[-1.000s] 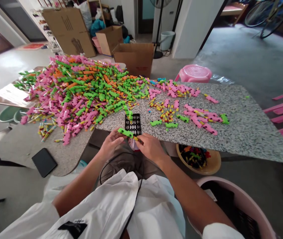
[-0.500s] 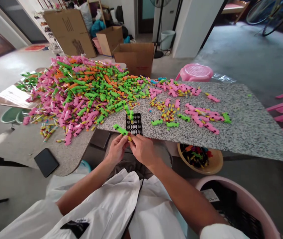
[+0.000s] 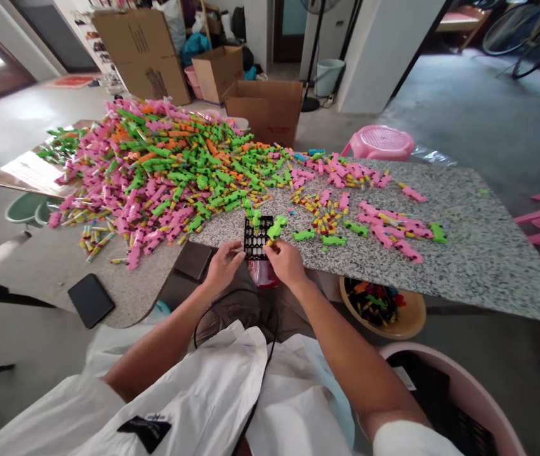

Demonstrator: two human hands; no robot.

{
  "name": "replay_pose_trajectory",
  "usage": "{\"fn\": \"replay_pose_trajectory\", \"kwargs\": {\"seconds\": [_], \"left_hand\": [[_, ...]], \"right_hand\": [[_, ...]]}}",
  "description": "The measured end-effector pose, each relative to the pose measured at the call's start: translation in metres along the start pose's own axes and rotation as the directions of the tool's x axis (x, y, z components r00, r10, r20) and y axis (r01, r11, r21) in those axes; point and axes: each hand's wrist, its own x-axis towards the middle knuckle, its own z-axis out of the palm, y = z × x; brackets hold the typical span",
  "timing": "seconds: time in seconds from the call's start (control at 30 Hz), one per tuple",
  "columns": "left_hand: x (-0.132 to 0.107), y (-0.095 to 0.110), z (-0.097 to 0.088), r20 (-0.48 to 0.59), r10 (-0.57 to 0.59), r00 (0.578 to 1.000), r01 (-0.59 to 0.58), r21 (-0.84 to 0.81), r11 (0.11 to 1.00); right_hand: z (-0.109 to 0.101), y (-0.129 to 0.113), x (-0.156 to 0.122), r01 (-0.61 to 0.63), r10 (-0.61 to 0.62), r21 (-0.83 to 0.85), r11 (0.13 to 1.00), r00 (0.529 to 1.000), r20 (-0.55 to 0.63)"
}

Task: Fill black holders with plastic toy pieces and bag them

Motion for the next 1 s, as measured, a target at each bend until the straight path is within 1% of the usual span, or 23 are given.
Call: {"fn": "replay_pose_trajectory", "kwargs": {"seconds": [0.03,0.1,0.13,0.2,0.33,0.47,0.57,0.63,0.7,0.73,0.77,0.8,0.87,0.9,0.93,1.0], "left_hand": [[0.006,-0.005,-0.002,0.010,0.068,0.998,-0.068,0.112,0.991],[0.016,-0.013,-0.004,0.073,0.177,0.981,-0.190,0.259,0.947],[0.020,-0.017,-0.003,0.107,0.211,0.972,-0.234,0.303,0.924],[0.025,-0.024,0.000,0.153,0.244,0.958,-0.284,0.359,0.889],[0.025,-0.033,0.005,0.181,0.243,0.953,-0.298,0.408,0.863],[0.022,-0.034,0.006,0.200,0.255,0.946,-0.318,0.422,0.849],[0.022,-0.034,0.006,0.204,0.268,0.942,-0.333,0.440,0.834],[0.023,-0.035,0.007,0.200,0.273,0.941,-0.335,0.446,0.830],[0.025,-0.036,0.007,0.196,0.274,0.941,-0.335,0.450,0.828],[0.026,-0.037,0.007,0.193,0.275,0.942,-0.334,0.452,0.827],[0.027,-0.038,0.006,0.192,0.275,0.942,-0.334,0.456,0.825],[0.028,-0.038,0.006,0.189,0.276,0.942,-0.334,0.459,0.823],[0.029,-0.038,0.006,0.178,0.282,0.943,-0.333,0.460,0.823],[0.029,-0.037,0.006,0.167,0.284,0.944,-0.329,0.458,0.826],[0.028,-0.035,0.006,0.146,0.285,0.947,-0.320,0.454,0.831],[0.024,-0.029,0.006,0.070,0.287,0.956,-0.287,0.437,0.852]], "right_hand": [[0.003,0.003,0.009,-0.026,0.026,-0.001,1.000,1.000,-0.002],[0.011,0.007,0.024,-0.051,0.051,-0.028,0.998,0.999,0.013],[0.016,0.009,0.029,-0.048,0.049,-0.049,0.998,0.998,0.025],[0.024,0.011,0.035,-0.021,0.025,-0.098,0.995,0.999,0.048],[0.031,0.014,0.034,0.047,-0.034,-0.229,0.972,0.998,0.060],[0.031,0.008,0.031,0.137,-0.114,-0.343,0.929,0.990,0.089],[0.033,0.001,0.031,0.124,-0.089,-0.394,0.911,0.991,0.105],[0.032,-0.001,0.033,0.110,-0.064,-0.398,0.911,0.990,0.125],[0.024,0.001,0.036,0.135,-0.072,-0.357,0.924,0.980,0.186],[0.016,0.005,0.038,0.146,-0.079,-0.330,0.932,0.974,0.210],[0.007,0.010,0.039,0.145,-0.079,-0.316,0.938,0.974,0.214],[-0.004,0.015,0.041,0.128,-0.068,-0.323,0.938,0.979,0.192],[-0.029,0.029,0.043,0.041,-0.003,-0.405,0.913,0.996,0.094],[-0.040,0.036,0.044,-0.014,0.045,-0.463,0.886,0.997,0.055],[-0.049,0.043,0.045,-0.057,0.091,-0.518,0.854,0.995,0.041],[-0.063,0.054,0.046,-0.086,0.165,-0.596,0.799,0.983,0.079]]}}
